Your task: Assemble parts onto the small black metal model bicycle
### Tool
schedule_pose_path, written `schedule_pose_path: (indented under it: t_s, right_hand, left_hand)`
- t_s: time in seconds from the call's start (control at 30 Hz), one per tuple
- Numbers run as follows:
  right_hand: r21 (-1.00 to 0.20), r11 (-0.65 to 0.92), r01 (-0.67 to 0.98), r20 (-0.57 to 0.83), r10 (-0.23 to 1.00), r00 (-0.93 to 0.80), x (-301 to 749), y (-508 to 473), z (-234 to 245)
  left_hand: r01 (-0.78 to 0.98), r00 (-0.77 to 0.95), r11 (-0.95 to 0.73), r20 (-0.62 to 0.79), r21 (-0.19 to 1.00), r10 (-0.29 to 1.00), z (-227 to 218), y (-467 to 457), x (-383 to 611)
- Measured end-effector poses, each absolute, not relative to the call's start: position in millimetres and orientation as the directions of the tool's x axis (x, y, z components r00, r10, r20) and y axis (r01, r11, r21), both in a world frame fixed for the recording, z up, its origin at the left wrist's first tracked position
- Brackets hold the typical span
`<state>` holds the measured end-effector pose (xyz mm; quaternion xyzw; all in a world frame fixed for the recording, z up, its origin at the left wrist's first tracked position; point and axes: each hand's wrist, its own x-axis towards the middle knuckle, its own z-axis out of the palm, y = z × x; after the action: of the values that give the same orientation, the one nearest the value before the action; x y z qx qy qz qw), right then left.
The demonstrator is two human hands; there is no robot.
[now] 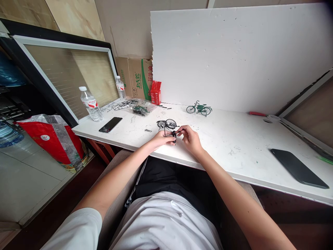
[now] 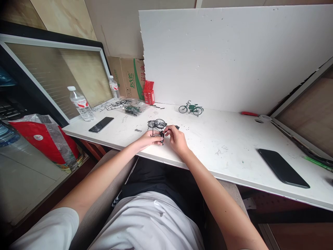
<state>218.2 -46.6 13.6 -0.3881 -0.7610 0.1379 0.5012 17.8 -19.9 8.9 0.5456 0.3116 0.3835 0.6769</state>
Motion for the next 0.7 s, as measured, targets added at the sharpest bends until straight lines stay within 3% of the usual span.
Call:
schedule_pose_path:
  t_s: [0.7]
  right_hand:
    - [-0.503, 0.614, 0.608, 0.683, 0.713, -0.156, 216.3, -47.1, 11.9]
  left_hand:
    - [-0.157, 0.474, 0.116, -0.028, 0.981, 0.880, 8.8, -20.9, 20.1]
